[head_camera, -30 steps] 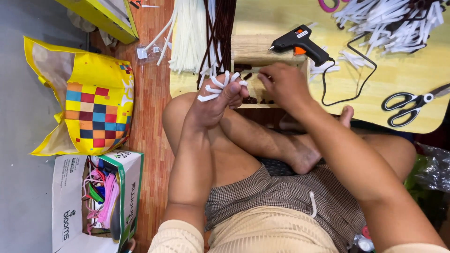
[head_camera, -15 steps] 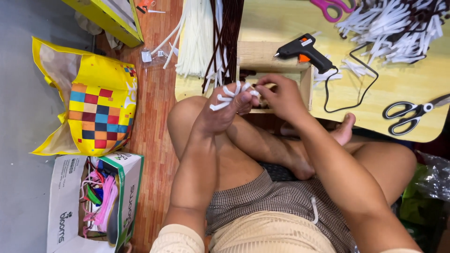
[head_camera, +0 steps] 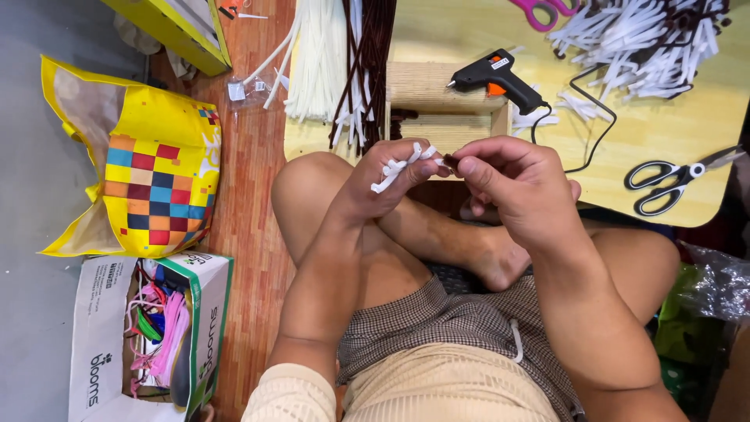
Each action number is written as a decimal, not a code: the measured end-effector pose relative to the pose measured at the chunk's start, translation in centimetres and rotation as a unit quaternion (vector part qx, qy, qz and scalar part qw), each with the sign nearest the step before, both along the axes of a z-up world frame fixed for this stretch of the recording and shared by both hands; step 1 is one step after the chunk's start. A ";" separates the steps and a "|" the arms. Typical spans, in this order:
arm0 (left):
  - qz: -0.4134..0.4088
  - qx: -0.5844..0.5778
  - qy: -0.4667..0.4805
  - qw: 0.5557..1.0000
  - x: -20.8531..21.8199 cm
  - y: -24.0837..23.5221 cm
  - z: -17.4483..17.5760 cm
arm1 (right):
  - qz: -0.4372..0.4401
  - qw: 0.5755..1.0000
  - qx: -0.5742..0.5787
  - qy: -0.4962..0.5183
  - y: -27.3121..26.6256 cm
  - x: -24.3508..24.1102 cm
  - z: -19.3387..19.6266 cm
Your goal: The person sits on the floor and assembles small white plastic pieces into a cluster using a hot glue gun. They repeatedly pick up pieces, apply glue, and attach them together by hand.
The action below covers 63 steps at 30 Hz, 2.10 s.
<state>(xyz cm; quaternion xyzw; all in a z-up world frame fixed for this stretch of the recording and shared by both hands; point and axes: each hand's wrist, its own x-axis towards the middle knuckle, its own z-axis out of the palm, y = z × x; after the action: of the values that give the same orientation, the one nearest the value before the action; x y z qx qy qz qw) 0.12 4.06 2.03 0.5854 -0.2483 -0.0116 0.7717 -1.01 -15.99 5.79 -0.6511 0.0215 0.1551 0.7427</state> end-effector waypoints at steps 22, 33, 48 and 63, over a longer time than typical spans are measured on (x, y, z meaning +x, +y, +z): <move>-0.002 0.034 -0.007 0.999 0.3 -0.1 -0.1 | 0.037 0.994 -0.080 0.065 0.2 0.6 0.9; 0.023 -0.017 0.045 0.999 0.2 0.2 -2.9 | -0.033 0.987 -0.115 -0.105 -2.9 2.0 -1.7; 0.094 -0.100 0.129 0.982 0.8 2.0 -7.9 | 0.228 0.787 -0.522 -0.238 4.1 7.3 -13.3; 0.054 -0.088 0.074 0.992 1.1 1.0 -7.5 | 0.149 0.917 -0.355 -0.107 1.6 6.9 -12.6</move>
<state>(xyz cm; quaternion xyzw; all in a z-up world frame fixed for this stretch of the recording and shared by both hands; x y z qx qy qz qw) 1.19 5.02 -5.52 0.5254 -0.1587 0.0092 0.8359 5.90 -14.35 -6.85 -0.8803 -0.1020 0.1759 0.4287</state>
